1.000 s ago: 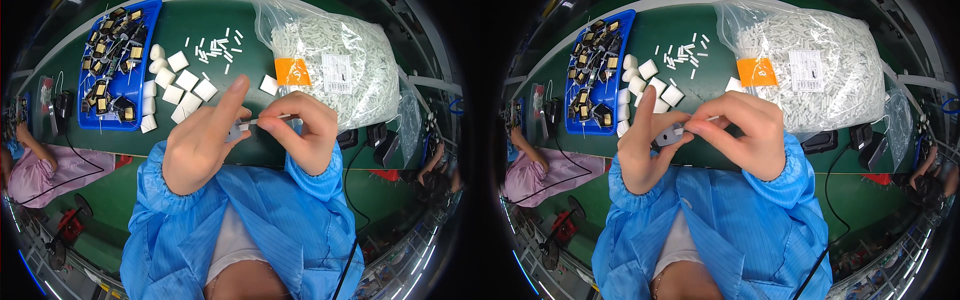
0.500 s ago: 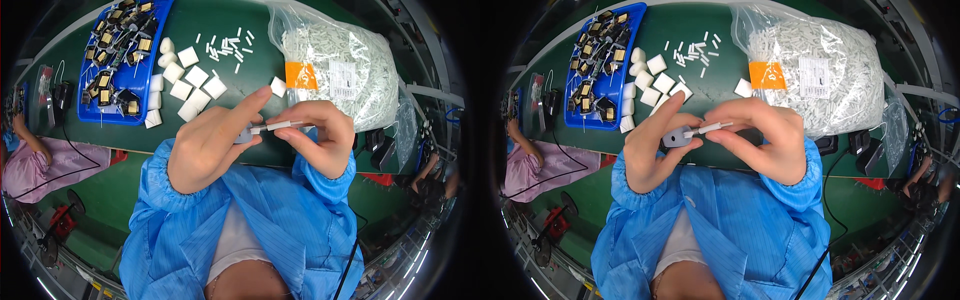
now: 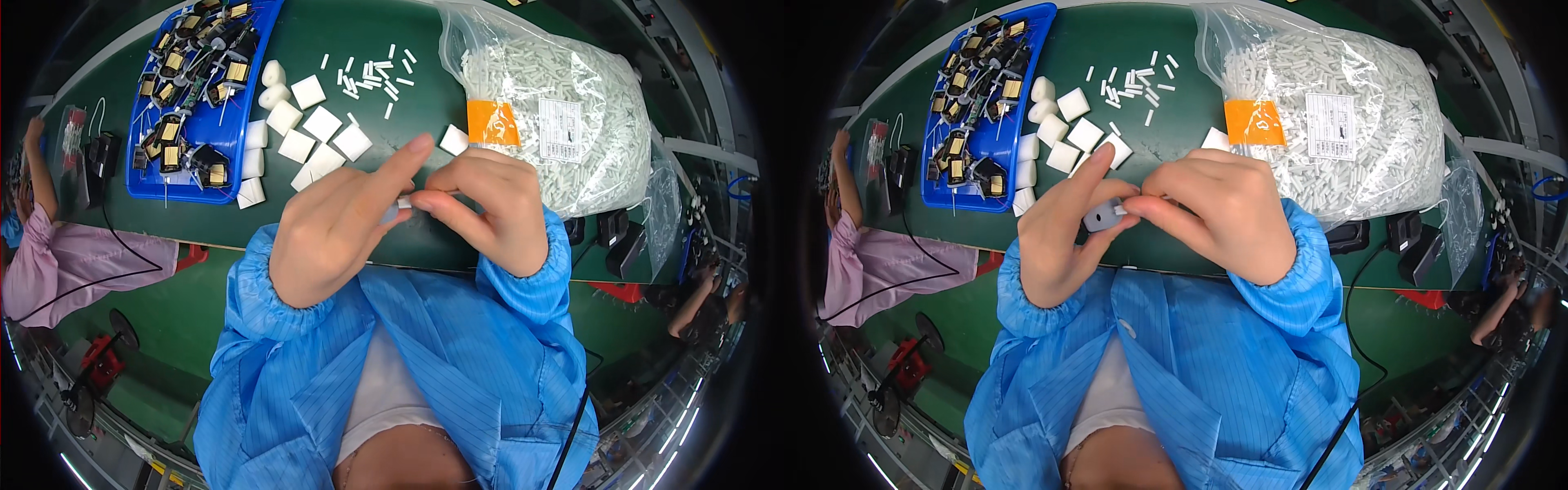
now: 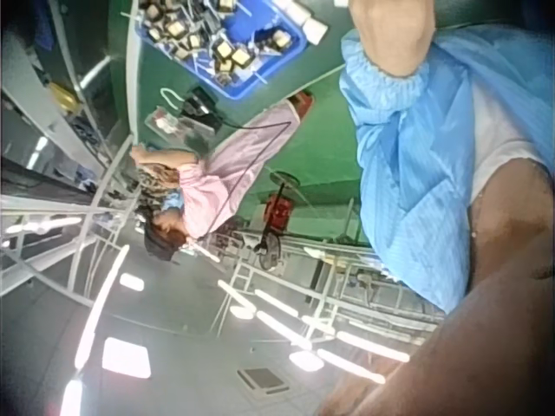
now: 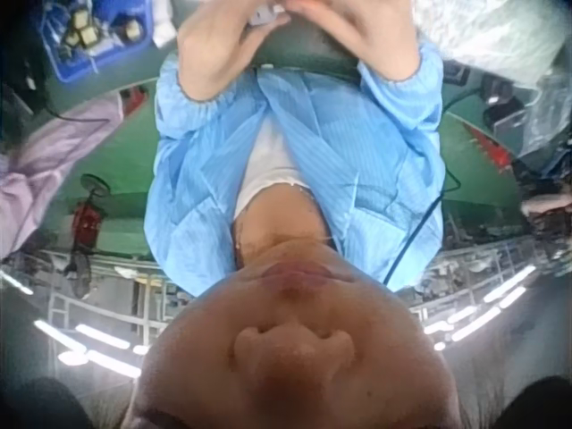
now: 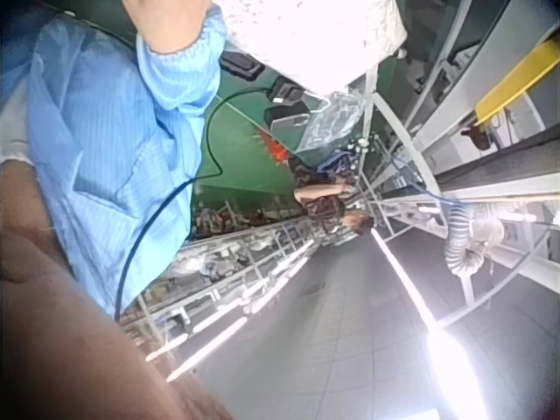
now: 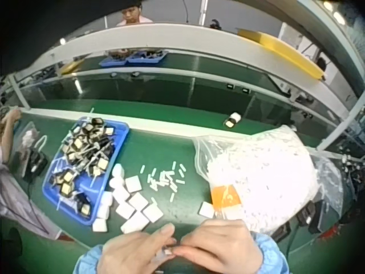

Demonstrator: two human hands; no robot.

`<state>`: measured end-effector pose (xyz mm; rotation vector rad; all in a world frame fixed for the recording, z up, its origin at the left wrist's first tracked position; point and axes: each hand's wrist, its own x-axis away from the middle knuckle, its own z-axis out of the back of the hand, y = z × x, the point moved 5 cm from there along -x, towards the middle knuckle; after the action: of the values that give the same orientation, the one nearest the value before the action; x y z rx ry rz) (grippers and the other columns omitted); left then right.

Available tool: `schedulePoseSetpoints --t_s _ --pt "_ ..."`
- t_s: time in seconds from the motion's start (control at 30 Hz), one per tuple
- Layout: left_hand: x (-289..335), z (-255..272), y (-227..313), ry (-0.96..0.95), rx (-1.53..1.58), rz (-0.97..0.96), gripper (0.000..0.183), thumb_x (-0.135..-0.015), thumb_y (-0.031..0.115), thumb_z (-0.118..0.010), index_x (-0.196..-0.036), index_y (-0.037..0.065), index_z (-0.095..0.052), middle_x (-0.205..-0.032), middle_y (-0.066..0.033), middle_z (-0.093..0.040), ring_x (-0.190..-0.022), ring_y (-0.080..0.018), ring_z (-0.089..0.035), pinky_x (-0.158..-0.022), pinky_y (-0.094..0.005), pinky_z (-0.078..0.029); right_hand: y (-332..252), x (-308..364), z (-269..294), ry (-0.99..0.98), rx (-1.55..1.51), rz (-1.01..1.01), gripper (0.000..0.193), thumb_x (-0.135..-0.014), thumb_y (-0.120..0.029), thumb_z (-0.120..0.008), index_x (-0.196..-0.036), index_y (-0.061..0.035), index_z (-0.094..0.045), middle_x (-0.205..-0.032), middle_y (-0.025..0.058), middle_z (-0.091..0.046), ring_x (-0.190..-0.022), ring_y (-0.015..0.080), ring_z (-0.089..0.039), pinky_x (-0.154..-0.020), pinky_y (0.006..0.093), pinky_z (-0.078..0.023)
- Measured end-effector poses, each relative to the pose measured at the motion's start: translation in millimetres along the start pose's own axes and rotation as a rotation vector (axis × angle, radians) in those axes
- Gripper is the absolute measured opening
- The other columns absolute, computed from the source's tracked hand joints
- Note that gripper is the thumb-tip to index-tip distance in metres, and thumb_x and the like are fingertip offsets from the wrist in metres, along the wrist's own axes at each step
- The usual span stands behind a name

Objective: The person assembles small electronic components by inserting white cylindrical pieces into white plastic housings and placing them into a blue tray. The person repeatedly picks up components from the table and a large bag, inserts them into the housings, and deposits the assembled units into the tray.

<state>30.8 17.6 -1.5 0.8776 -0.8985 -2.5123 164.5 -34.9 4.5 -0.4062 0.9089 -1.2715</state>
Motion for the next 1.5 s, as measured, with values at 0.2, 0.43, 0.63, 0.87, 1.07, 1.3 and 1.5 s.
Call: schedulePoseSetpoints --t_s 0.2,0.43,0.63,0.87,1.07,1.3,1.5 --pt "2 -3 -2 0.004 -0.002 -0.003 0.057 -0.061 -0.004 -0.070 -0.114 -0.001 -0.053 -0.079 -0.0109 -0.061 -0.065 -0.0226 -0.058 -0.058 -0.0309 -0.047 11 8 -14 -0.114 -0.197 -0.226 0.010 -0.076 -0.016 -0.065 -0.079 -0.0069 -0.063 -0.066 0.0064 -0.060 -0.053 0.0209 -0.056 -0.049 0.0291 -0.042" --pt "44 13 -47 0.152 0.104 0.432 0.029 -0.065 0.002 -0.074 -0.089 -0.001 -0.059 -0.085 -0.0103 -0.065 -0.073 -0.0169 -0.063 -0.066 -0.0263 -0.049 40 5 -12 0.031 0.091 -0.336 0.015 -0.078 -0.014 -0.062 -0.092 -0.0062 -0.059 -0.076 0.0076 -0.062 -0.065 0.0226 -0.061 -0.057 0.0318 -0.047" --pt "54 26 -64 0.241 0.270 0.591 0.025 -0.078 0.004 -0.063 -0.101 0.001 -0.053 -0.084 -0.0081 -0.064 -0.066 -0.0115 -0.060 -0.050 -0.0192 -0.042 43 -24 -83 -0.188 0.484 0.060 0.026 -0.064 -0.003 -0.061 -0.089 -0.0102 -0.061 -0.087 0.0029 -0.056 -0.082 0.0214 -0.053 -0.059 0.0319 -0.049" --pt "53 14 -70 0.166 0.549 0.748 0.028 -0.077 0.001 -0.064 -0.102 0.002 -0.053 -0.082 -0.0069 -0.064 -0.071 -0.0102 -0.059 -0.057 -0.0191 -0.045 66 -12 -72 -0.252 0.126 -0.032 0.027 -0.069 -0.009 -0.067 -0.096 -0.0078 -0.064 -0.094 0.0076 -0.060 -0.080 0.0218 -0.057 -0.061 0.0318 -0.049" --pt "36 -16 -61 0.099 0.922 0.642 0.043 -0.074 -0.002 -0.066 -0.111 0.006 -0.047 -0.100 -0.0063 -0.058 -0.080 -0.0107 -0.058 -0.054 -0.0179 -0.041 27 1 -24 -0.108 -0.261 -0.268 0.035 -0.076 -0.008 -0.065 -0.110 -0.0087 -0.060 -0.094 0.0072 -0.057 -0.077 0.0166 -0.059 -0.059 0.0261 -0.049" --pt "10 -20 -41 0.084 0.711 0.530 0.054 -0.067 -0.001 -0.072 -0.112 0.007 -0.045 -0.101 -0.0053 -0.057 -0.084 -0.0101 -0.056 -0.054 -0.0161 -0.041 6 7 -18 -0.032 0.039 -0.226 0.034 -0.066 -0.005 -0.066 -0.098 -0.0054 -0.058 -0.086 0.0089 -0.052 -0.069 0.0237 -0.059 -0.055 0.0333 -0.049" --pt "11 -29 -44 0.153 1.007 0.591 0.041 -0.076 0.001 -0.065 -0.111 0.004 -0.044 -0.098 -0.0089 -0.056 -0.080 -0.0118 -0.056 -0.055 -0.0186 -0.046 22 18 -19 0.225 -0.552 -0.378 0.037 -0.069 0.005 -0.066 -0.104 -0.0024 -0.054 -0.092 0.0071 -0.056 -0.075 0.0135 -0.058 -0.061 0.0252 -0.054"
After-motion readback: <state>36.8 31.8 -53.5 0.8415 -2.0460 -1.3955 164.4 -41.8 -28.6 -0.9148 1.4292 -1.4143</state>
